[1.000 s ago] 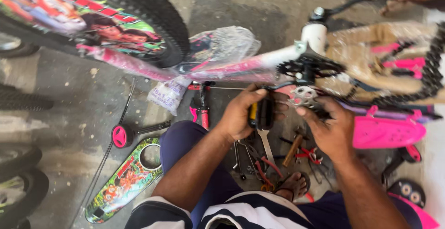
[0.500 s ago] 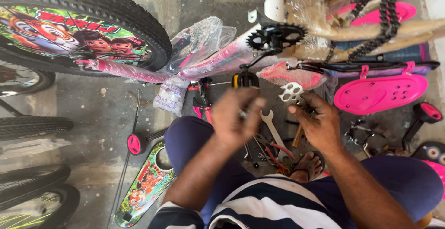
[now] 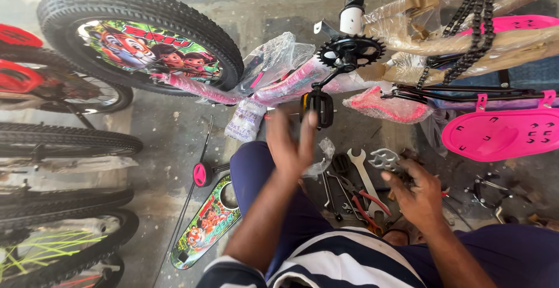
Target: The person assembles a bicycle pedal onto the crank arm of a child's bicycle. They use a wrench to tighten the pedal onto the crank arm, ensuring it is securely attached.
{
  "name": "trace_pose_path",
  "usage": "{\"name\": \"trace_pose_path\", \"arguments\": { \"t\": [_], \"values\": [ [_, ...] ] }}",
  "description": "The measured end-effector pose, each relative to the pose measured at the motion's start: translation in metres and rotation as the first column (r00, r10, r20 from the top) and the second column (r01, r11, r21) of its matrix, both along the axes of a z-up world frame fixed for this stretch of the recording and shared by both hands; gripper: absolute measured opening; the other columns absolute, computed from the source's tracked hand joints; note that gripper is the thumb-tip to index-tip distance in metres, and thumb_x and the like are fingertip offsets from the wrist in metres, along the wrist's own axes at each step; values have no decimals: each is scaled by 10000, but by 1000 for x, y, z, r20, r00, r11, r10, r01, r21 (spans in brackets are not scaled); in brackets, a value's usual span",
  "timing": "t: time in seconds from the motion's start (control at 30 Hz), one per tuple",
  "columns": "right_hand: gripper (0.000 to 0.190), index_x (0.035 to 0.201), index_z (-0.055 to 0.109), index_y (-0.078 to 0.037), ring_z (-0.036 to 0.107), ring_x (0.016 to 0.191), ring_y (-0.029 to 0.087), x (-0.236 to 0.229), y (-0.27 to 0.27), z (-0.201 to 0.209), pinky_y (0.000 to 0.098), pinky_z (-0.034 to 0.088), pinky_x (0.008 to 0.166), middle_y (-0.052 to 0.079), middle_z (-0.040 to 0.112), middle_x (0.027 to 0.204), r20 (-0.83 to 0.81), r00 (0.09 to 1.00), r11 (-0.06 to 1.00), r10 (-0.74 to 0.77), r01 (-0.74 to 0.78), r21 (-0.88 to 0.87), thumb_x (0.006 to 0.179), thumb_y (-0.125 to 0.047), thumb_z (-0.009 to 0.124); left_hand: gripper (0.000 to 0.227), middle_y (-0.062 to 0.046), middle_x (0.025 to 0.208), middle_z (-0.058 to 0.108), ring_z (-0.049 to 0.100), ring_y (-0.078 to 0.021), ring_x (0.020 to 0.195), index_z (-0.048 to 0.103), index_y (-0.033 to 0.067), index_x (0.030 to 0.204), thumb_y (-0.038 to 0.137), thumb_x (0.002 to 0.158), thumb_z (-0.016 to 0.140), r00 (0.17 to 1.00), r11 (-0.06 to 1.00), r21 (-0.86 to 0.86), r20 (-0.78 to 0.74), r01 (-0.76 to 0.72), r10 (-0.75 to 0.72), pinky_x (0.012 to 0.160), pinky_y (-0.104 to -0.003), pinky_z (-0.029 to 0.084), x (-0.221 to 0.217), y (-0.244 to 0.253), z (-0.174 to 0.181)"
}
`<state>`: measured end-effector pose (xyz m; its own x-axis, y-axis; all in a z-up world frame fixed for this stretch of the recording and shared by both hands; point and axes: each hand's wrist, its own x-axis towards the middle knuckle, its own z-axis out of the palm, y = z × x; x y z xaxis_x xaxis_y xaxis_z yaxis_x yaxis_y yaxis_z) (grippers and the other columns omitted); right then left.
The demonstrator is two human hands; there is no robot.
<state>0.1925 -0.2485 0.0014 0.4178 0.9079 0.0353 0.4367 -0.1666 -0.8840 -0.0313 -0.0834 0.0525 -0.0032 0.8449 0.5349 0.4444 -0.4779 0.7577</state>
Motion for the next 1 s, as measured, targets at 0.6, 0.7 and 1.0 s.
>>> {"name": "trace_pose_path", "arguments": {
  "t": [0.6,0.7,1.0],
  "values": [
    [445,1249,703,-165,700,951,392,38,-13,-129,489,555,808,209,734,1080,259,951,919,166,-53,-391,862,-379,750,457,-83,1058,664,670,-166,913,511,22,1277,214,938,749,571,525,-432,810,734,-131,752,-333,603,109,9,-54],
    [464,1321,652,-205,702,1034,385,43,-15,-186,489,561,863,185,740,1122,214,897,764,388,-184,-618,873,-317,701,428,-72,1092,678,641,-151,972,565,-3,1259,128,917,786,632,587,-419,745,693,-214,852,-311,560,105,21,-54],
    [648,1278,671,-145,671,1115,389,-4,-57,-351,475,554,890,242,675,1236,94,678,564,729,-517,-644,643,-19,643,358,-117,1027,683,647,-185,958,530,0,1268,82,1022,776,598,502,-395,721,769,-349,886,-350,553,66,48,-80]
  ]
}}
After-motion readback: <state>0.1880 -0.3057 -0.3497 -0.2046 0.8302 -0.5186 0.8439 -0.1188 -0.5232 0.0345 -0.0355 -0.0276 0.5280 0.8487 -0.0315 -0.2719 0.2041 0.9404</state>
